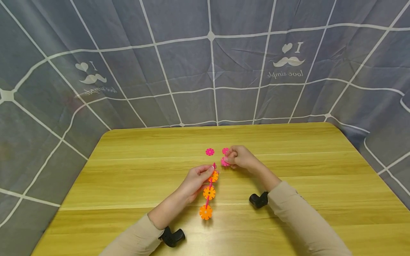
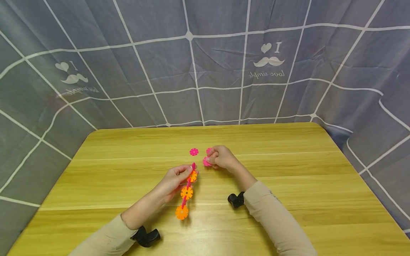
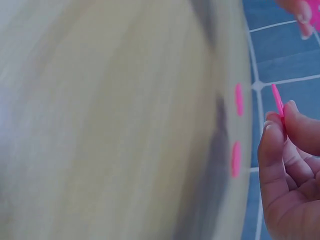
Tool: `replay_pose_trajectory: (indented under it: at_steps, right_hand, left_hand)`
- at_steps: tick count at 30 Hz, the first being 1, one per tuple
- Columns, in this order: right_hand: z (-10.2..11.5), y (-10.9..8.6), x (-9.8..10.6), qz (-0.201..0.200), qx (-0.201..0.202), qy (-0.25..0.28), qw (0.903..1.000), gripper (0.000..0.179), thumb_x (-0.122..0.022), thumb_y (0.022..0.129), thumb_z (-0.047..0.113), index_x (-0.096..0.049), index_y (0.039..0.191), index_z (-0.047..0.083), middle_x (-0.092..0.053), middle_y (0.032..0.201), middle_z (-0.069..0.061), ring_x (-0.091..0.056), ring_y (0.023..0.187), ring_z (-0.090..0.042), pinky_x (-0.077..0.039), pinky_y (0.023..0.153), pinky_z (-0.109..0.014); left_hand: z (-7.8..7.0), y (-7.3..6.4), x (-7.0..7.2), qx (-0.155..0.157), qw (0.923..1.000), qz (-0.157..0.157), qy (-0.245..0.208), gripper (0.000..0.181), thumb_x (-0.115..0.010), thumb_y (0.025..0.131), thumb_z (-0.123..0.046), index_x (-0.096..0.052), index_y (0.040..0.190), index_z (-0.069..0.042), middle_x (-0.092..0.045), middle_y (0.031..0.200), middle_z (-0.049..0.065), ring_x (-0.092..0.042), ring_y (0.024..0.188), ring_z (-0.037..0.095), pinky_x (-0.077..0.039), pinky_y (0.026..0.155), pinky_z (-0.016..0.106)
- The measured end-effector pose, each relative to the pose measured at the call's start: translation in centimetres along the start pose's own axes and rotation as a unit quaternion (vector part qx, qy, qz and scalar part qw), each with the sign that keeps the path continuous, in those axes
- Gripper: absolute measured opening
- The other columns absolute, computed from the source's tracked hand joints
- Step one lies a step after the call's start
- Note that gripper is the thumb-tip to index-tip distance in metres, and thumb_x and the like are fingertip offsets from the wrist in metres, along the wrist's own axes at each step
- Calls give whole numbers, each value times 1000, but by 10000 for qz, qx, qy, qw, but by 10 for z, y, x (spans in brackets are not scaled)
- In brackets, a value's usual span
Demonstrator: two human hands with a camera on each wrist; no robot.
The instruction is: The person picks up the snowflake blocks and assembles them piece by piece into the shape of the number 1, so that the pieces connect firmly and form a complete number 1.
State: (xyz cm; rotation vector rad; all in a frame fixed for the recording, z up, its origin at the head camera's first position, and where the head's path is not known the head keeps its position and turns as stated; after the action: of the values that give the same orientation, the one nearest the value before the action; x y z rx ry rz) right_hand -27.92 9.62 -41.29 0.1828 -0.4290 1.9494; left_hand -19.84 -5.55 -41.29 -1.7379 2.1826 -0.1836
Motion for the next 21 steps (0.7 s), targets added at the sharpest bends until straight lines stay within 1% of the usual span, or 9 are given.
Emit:
replay_pose_trajectory:
  at_steps: [3, 5, 10, 13, 17, 21]
  right_hand:
    - [7, -2, -1, 72, 74, 142, 9998, 22, -60, 89, 1, -53, 106, -11, -48, 60, -2, -49, 56, -14, -47, 54, -22]
    - [11, -3, -1, 112, 133, 203, 9996, 24, -60, 89, 2, -53, 108, -10, -50, 61, -1, -51, 57, -14, -47, 55, -22]
    - [23, -7, -4, 185, 310, 196, 9992, 22, -61, 89, 4, -56, 106, -9, -55, 63, -2, -52, 58, -14, -48, 54, -22]
    - [30, -9, -6, 252, 409, 171, 9987, 21, -61, 89, 4, -57, 106, -8, -55, 63, -3, -53, 58, -14, -49, 55, -22]
    - [35, -11, -9, 353, 508, 177, 9979, 21, -60, 89, 3, -57, 106, -9, -58, 65, -5, -55, 59, -14, -51, 57, -25]
    - [39, -13, -11, 399, 596, 152, 9973, 21, -60, 89, 2, -56, 106, -9, -58, 65, -4, -56, 59, -14, -51, 58, -26]
  left_hand:
    - [1, 0, 0, -6, 10000, -18, 22, 39, -53, 96, -17, -51, 123, 12, -68, 103, 10, -58, 69, 5, -50, 60, 15]
    - [1, 1, 0, -7, 10000, -30, 33, 39, -53, 96, -17, -51, 123, 12, -68, 100, 7, -58, 69, 5, -50, 61, 16]
    - [1, 1, -1, -17, 10000, -20, 10, 39, -53, 96, -17, -52, 122, 12, -68, 93, 2, -59, 68, 5, -51, 62, 17]
    - [2, 1, -2, -12, 10000, 28, -21, 39, -52, 96, -17, -51, 122, 13, -68, 94, 4, -60, 68, 5, -51, 64, 17]
    - [2, 1, -3, -15, 9999, 104, -32, 39, -52, 97, -17, -50, 123, 13, -68, 100, 9, -60, 69, 6, -52, 66, 18]
    - [2, 1, -3, -24, 9999, 145, -4, 40, -52, 97, -18, -50, 123, 12, -68, 104, 11, -62, 70, 7, -52, 65, 19]
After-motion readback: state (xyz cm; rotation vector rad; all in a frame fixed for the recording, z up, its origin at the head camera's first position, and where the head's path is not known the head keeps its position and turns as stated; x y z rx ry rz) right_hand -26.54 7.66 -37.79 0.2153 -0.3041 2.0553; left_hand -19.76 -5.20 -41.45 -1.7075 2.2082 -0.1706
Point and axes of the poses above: each hand's wrist, its own y-axis towards the middle knuckle, its own x-axis out of the back of the hand, z = x × y, the point moved 7 cm from there along y, towards the middle knuckle
